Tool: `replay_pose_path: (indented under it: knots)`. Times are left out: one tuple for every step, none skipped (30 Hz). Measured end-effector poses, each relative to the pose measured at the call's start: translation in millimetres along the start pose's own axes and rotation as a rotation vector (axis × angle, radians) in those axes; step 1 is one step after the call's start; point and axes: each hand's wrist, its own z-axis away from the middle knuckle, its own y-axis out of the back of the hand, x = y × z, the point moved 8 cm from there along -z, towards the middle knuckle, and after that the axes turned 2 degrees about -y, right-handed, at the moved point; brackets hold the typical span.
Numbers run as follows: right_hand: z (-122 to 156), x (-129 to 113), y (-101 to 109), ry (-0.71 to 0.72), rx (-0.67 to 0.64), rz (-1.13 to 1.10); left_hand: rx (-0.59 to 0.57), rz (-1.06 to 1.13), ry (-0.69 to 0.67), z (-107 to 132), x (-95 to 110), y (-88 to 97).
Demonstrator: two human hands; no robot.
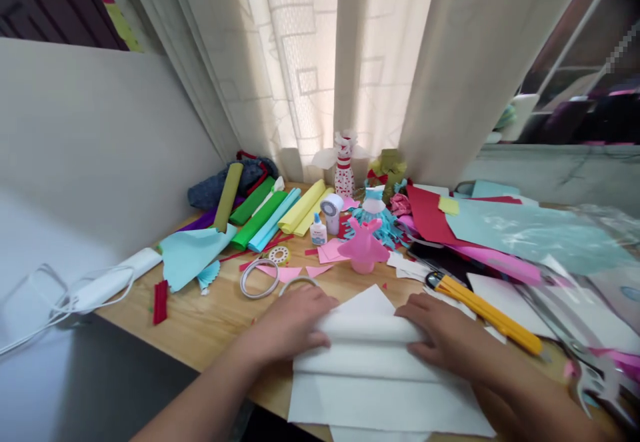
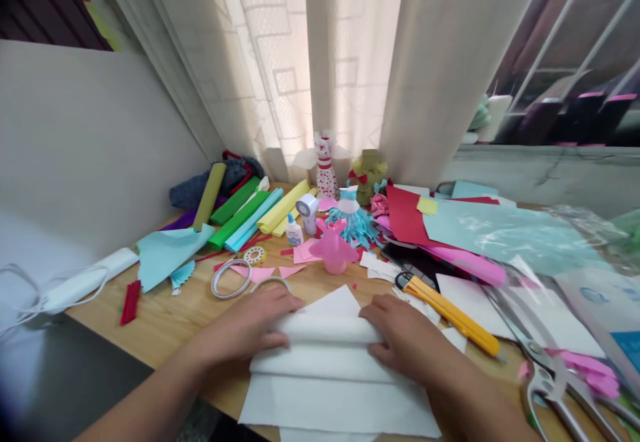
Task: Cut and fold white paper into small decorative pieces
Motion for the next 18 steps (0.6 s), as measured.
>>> replay_pose_path:
  knots:
    - [0,0,2,-0.008,0.004,-0.002,0.081,0.036,0.016,-1,-11,11.7]
    - [1,0,4,-0.015,0.010,-0.010,0.248,0.067,0.097,0,-30,32.6]
    - [1,1,7,-0.020,0.017,-0.022,0.377,0.051,0.180,2,-52,53.1]
    - [2,0,9,-0.021,0.022,-0.038,0.485,0.031,0.248,4,-75,74.1]
    - [2,0,10,-0.019,0.023,-0.058,0.611,0.002,0.326,9,-100,97.6]
    - [2,0,11,-0.018,0.022,-0.078,0.736,-0.032,0.406,15,-126,121.2]
    - [1,0,11,-0.018,0.019,-0.096,0.830,-0.059,0.474,21,-151,142.0]
    - [0,0,10,-0.020,0.013,-0.110,0.888,-0.076,0.523,25,-175,159.1]
    - [-1,0,9,-0.022,0.006,-0.121,0.915,-0.081,0.561,28,-197,172.4]
    - [-2,0,8,-0.022,-0.003,-0.133,0.923,-0.076,0.596,29,-217,181.8]
    - [-4,0,7,-0.020,-0.007,-0.144,0.911,-0.060,0.613,30,-235,187.2]
    - [-5,-1,6,-0.018,-0.007,-0.155,0.899,-0.040,0.616,29,-249,189.9]
    - [-6,0,6,-0.017,-0.003,-0.166,0.891,-0.017,0.614,28,-261,190.4]
    - [-6,0,6,-0.016,0.003,-0.175,0.886,0.009,0.605,27,-271,189.5]
    - [-7,1,6,-0.015,0.005,-0.184,0.879,0.037,0.582,24,-277,188.1]
    - [-7,2,6,-0.014,0.004,-0.191,0.879,0.063,0.559,22,-282,187.2]
    - [-7,3,5,-0.014,0.003,-0.199,0.873,0.089,0.530,19,-285,187.0]
    - [-7,4,5,-0.013,0.002,-0.206,0.869,0.112,0.501,16,-286,188.3]
